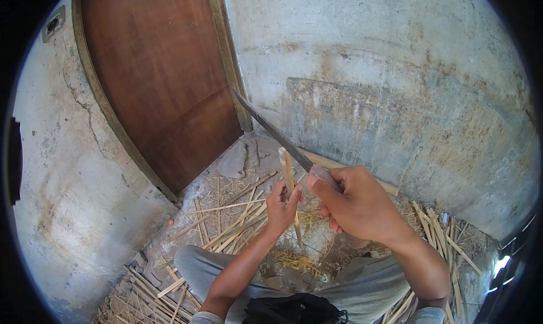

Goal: The person splits and shaves bamboo stalks into thin strips using a machete.

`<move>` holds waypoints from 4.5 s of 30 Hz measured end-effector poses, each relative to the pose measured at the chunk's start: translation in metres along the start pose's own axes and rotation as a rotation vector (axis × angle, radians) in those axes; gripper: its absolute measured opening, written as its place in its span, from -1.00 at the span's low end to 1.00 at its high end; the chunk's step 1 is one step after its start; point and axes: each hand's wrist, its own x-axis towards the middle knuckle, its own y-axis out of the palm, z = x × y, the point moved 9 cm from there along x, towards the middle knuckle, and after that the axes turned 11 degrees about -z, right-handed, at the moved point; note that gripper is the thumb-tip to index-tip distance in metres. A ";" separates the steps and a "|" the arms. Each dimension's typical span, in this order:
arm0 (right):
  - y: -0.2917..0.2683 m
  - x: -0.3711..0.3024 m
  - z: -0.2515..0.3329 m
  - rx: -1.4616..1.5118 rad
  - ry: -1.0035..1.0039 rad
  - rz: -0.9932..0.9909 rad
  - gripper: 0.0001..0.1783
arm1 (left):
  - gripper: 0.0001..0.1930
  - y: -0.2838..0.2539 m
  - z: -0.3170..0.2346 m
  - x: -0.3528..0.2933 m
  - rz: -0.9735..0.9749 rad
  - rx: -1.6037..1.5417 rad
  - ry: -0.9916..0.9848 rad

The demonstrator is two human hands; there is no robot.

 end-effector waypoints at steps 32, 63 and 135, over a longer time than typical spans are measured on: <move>-0.013 -0.011 -0.003 -0.027 0.040 -0.015 -0.51 | -0.87 0.004 0.002 0.001 0.025 -0.099 -0.009; -0.012 -0.041 0.004 -0.447 -0.145 0.005 -0.56 | -0.53 0.006 0.004 -0.012 -0.225 0.032 -0.107; -0.006 0.042 -0.016 -0.470 -0.125 -0.270 -0.47 | -0.66 -0.270 0.050 0.029 -0.321 0.325 -0.404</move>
